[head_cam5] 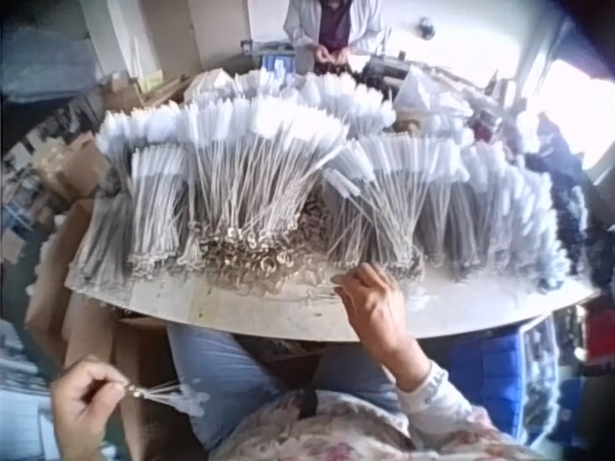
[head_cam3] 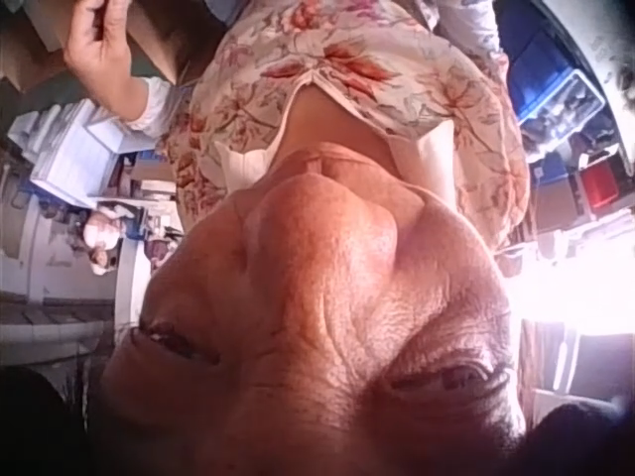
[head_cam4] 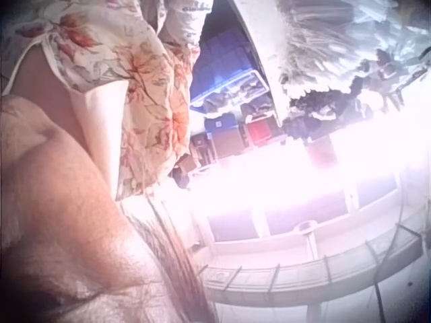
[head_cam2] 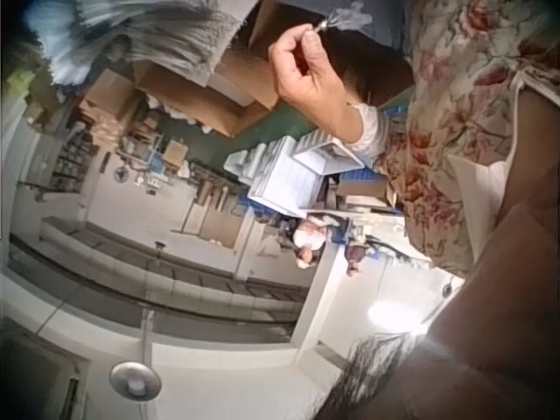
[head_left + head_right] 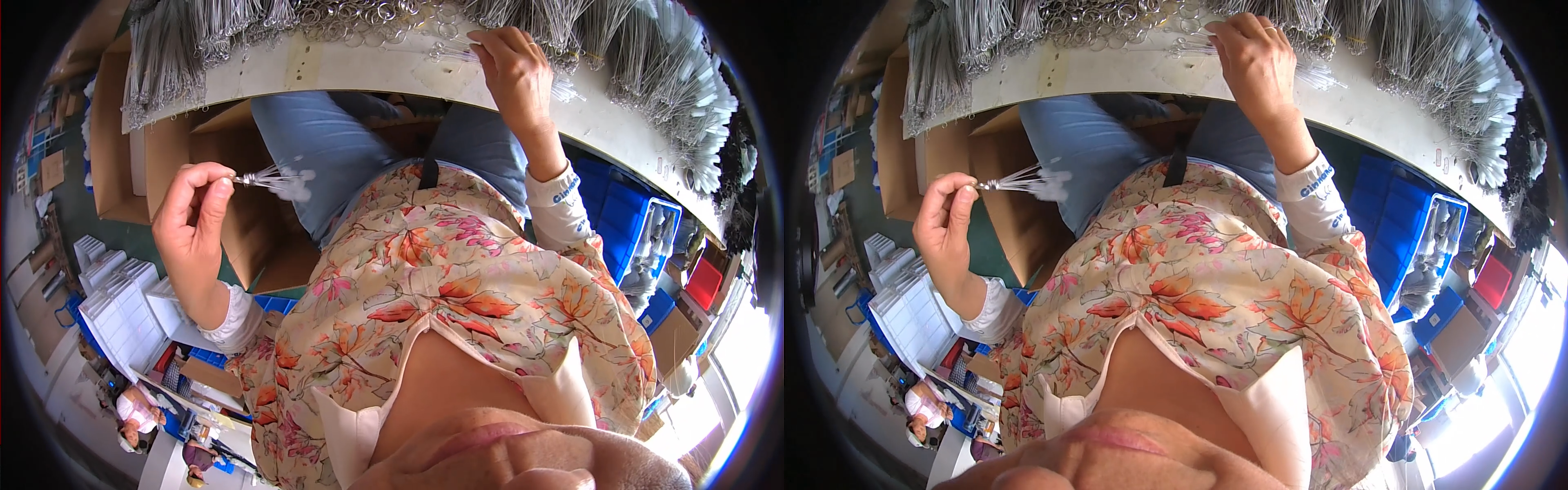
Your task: Assembling small white cleaning brushes by threading metal rings onto the wire handles.
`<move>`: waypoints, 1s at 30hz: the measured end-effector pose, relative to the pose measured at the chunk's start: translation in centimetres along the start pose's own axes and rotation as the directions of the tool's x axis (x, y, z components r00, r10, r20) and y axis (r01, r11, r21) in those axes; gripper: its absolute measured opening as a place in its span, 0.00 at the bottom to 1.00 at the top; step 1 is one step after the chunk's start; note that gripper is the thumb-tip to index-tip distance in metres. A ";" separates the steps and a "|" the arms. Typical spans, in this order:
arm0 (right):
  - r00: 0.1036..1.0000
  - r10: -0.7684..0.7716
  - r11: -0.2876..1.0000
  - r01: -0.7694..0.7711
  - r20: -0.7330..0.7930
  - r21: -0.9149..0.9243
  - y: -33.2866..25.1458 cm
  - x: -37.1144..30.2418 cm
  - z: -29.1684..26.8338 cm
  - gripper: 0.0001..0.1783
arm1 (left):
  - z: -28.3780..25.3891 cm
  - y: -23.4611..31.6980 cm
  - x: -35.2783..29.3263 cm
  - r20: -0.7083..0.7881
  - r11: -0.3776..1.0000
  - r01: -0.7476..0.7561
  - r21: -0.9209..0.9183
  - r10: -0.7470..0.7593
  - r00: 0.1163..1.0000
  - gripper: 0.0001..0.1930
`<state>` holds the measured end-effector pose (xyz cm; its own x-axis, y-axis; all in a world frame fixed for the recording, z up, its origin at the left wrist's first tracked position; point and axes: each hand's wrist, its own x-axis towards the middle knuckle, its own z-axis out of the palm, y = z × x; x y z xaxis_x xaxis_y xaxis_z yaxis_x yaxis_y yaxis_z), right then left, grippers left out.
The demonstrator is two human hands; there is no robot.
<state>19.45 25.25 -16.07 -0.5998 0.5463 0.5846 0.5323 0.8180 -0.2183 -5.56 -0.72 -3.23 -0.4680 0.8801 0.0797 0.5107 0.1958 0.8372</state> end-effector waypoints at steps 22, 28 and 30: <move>0.964 0.085 0.986 -0.117 -0.250 -0.116 0.6 3.1 -3.1 0.02 | 6.0 1.8 3.2 -0.068 0.962 -0.070 -0.264 0.054 0.996 0.04; 0.809 0.383 0.921 -0.370 -0.446 0.121 2.0 4.6 -3.3 0.08 | 6.8 1.3 2.8 -0.042 0.934 -0.056 -0.352 0.043 0.998 0.04; 0.766 0.550 0.807 -0.386 -0.332 0.446 1.3 5.4 -3.6 0.06 | 6.9 1.0 2.5 -0.038 0.929 -0.052 -0.366 0.041 0.998 0.04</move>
<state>19.01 28.66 -10.38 0.0316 0.8087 0.5874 0.3947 0.5298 -0.7506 -1.19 4.65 -5.94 -0.4739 0.8703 0.1343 0.2347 -0.0221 0.9718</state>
